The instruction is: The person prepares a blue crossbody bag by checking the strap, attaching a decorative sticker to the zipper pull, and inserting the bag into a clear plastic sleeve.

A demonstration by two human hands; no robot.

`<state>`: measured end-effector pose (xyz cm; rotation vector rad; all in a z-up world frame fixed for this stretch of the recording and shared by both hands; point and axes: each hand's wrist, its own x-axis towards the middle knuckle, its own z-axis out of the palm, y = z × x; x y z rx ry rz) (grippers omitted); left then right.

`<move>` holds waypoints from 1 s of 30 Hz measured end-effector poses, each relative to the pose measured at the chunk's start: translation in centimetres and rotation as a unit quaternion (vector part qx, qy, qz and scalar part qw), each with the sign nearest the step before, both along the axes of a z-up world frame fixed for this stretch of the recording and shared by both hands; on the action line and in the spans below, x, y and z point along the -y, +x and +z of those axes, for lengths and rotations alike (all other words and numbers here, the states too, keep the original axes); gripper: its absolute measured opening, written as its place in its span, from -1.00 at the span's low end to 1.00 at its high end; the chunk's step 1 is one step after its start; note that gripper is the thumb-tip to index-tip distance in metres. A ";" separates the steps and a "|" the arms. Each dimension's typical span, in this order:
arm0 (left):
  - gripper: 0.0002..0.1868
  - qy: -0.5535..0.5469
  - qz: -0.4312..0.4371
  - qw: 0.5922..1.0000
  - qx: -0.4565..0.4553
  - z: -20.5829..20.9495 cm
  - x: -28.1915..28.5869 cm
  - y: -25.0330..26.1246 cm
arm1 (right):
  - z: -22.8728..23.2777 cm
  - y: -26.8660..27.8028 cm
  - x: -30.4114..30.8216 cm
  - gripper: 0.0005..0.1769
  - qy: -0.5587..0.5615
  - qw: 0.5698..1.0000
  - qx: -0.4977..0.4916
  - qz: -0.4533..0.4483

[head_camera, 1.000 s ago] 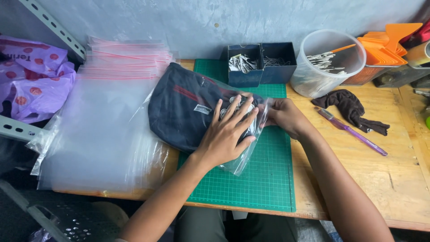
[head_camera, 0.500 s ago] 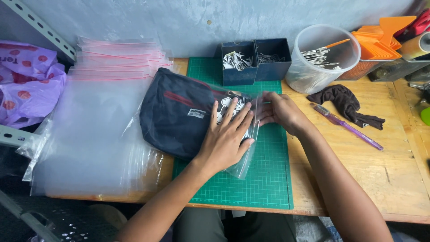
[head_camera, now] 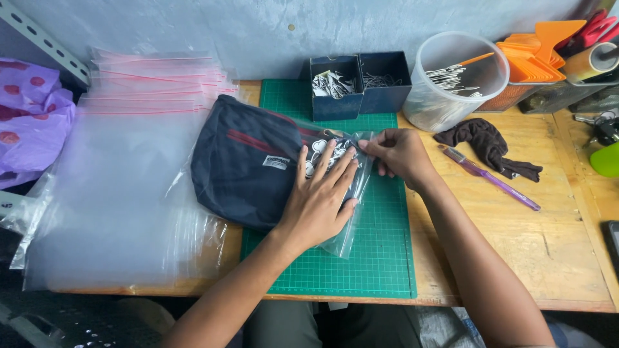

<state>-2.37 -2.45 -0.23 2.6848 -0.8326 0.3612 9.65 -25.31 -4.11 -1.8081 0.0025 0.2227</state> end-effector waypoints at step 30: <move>-0.22 0.000 -0.005 1.000 0.006 0.1 0.2 0.2 | -0.3 0.9 0.8 -0.73 0.035 0.999 -0.015 -0.003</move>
